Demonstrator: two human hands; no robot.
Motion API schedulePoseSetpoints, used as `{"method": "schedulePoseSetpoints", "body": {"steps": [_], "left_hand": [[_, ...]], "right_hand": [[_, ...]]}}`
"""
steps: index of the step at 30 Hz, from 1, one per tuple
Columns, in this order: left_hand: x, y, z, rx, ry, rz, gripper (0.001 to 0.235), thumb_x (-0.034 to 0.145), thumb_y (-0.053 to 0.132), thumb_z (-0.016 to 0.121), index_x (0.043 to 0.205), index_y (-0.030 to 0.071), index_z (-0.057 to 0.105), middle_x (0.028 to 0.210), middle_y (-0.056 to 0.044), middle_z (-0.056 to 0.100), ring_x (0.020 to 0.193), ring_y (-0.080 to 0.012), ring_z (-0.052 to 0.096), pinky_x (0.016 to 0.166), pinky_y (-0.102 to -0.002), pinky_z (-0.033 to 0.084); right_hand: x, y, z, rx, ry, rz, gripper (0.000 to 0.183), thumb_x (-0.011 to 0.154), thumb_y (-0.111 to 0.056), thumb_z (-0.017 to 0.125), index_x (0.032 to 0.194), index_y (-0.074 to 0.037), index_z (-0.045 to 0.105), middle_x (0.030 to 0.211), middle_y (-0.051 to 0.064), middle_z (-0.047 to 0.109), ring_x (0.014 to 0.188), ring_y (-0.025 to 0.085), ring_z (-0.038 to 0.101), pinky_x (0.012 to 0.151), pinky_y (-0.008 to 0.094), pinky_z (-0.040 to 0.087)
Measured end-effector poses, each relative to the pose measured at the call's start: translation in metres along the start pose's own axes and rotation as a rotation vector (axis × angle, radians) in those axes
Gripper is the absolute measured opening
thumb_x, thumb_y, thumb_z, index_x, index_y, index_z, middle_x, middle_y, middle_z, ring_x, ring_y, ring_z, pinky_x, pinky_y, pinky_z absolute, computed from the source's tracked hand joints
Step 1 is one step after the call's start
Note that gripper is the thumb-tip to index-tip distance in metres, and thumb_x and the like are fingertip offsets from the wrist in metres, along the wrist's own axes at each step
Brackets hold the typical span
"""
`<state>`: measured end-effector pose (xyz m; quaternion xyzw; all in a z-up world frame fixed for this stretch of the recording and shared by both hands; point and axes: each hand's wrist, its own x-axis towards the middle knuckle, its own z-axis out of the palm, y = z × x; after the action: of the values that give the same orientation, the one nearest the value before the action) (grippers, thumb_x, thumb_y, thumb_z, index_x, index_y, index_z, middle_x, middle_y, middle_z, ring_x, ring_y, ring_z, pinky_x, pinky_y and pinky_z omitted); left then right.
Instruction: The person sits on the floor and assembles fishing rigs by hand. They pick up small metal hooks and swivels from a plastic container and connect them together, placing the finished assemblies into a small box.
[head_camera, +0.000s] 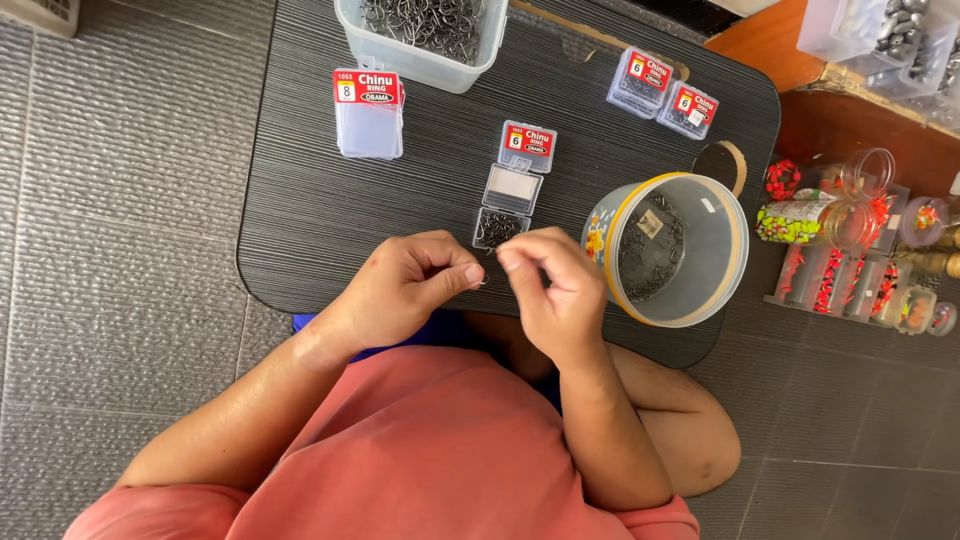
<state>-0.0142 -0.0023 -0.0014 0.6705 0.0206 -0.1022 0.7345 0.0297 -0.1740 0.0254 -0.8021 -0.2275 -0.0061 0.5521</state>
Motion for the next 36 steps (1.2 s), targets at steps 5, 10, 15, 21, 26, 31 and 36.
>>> {"method": "schedulePoseSetpoints", "body": {"steps": [5, 10, 15, 21, 26, 31, 36], "left_hand": [[-0.002, -0.007, -0.005, -0.030, -0.006, -0.002, 0.017, 0.091, 0.011, 0.063, 0.078, 0.004, 0.073, 0.068, -0.007, 0.061, 0.069, -0.0152, 0.056, 0.067, -0.032, 0.048], [0.000, -0.009, -0.007, -0.030, -0.001, 0.013, 0.019, 0.092, 0.011, 0.062, 0.078, 0.003, 0.072, 0.068, -0.007, 0.060, 0.069, -0.0144, 0.055, 0.068, -0.030, 0.047], [0.000, -0.009, -0.006, -0.041, 0.003, 0.023, 0.018, 0.092, 0.011, 0.063, 0.078, 0.003, 0.073, 0.068, -0.007, 0.061, 0.068, -0.0148, 0.055, 0.067, -0.030, 0.047], [0.002, -0.004, -0.005, 0.011, 0.015, 0.070, 0.017, 0.092, 0.010, 0.063, 0.079, 0.003, 0.073, 0.067, -0.007, 0.060, 0.066, -0.0149, 0.056, 0.066, -0.029, 0.047], [0.003, 0.002, -0.002, 0.061, -0.005, 0.110, 0.015, 0.090, 0.010, 0.065, 0.079, 0.004, 0.073, 0.067, -0.007, 0.059, 0.065, -0.0162, 0.056, 0.065, -0.030, 0.048], [0.002, 0.003, 0.000, 0.103, -0.008, 0.132, 0.013, 0.089, 0.010, 0.066, 0.080, 0.004, 0.073, 0.068, -0.007, 0.058, 0.066, -0.0173, 0.057, 0.065, -0.030, 0.048], [0.000, -0.002, 0.001, 0.085, -0.023, 0.242, 0.011, 0.088, 0.011, 0.068, 0.080, 0.004, 0.072, 0.067, -0.006, 0.057, 0.065, -0.0193, 0.057, 0.065, -0.031, 0.048]], "right_hand": [[-0.014, 0.030, -0.007, 0.228, 0.137, 0.318, 0.015, 0.096, -0.005, 0.057, 0.095, 0.005, 0.066, 0.075, 0.015, 0.066, 0.057, 0.012, 0.056, 0.042, 0.019, 0.044], [-0.012, 0.028, -0.003, 0.267, 0.182, 0.401, 0.014, 0.094, -0.003, 0.058, 0.095, 0.007, 0.068, 0.071, 0.019, 0.065, 0.046, 0.011, 0.051, 0.036, 0.019, 0.041], [-0.011, 0.037, 0.000, -0.059, 0.148, 0.217, 0.010, 0.091, 0.002, 0.062, 0.093, 0.005, 0.071, 0.070, 0.016, 0.067, 0.046, 0.013, 0.057, 0.039, 0.023, 0.045], [-0.009, 0.015, -0.004, -0.216, 0.047, 0.095, 0.012, 0.091, -0.003, 0.065, 0.099, -0.001, 0.073, 0.075, 0.011, 0.066, 0.055, 0.015, 0.058, 0.047, 0.025, 0.047], [-0.015, 0.013, -0.007, 0.215, -0.118, 0.241, 0.011, 0.090, -0.002, 0.062, 0.088, 0.003, 0.071, 0.067, 0.011, 0.064, 0.049, 0.012, 0.057, 0.042, 0.022, 0.047], [-0.020, 0.023, -0.005, 0.345, -0.140, 0.279, 0.008, 0.087, 0.001, 0.064, 0.086, 0.007, 0.070, 0.067, 0.013, 0.063, 0.049, 0.013, 0.059, 0.042, 0.021, 0.048], [-0.028, 0.029, -0.002, 0.449, -0.203, 0.464, 0.012, 0.089, -0.003, 0.061, 0.086, 0.007, 0.065, 0.053, 0.010, 0.055, 0.042, 0.009, 0.048, 0.039, 0.019, 0.042]]}}
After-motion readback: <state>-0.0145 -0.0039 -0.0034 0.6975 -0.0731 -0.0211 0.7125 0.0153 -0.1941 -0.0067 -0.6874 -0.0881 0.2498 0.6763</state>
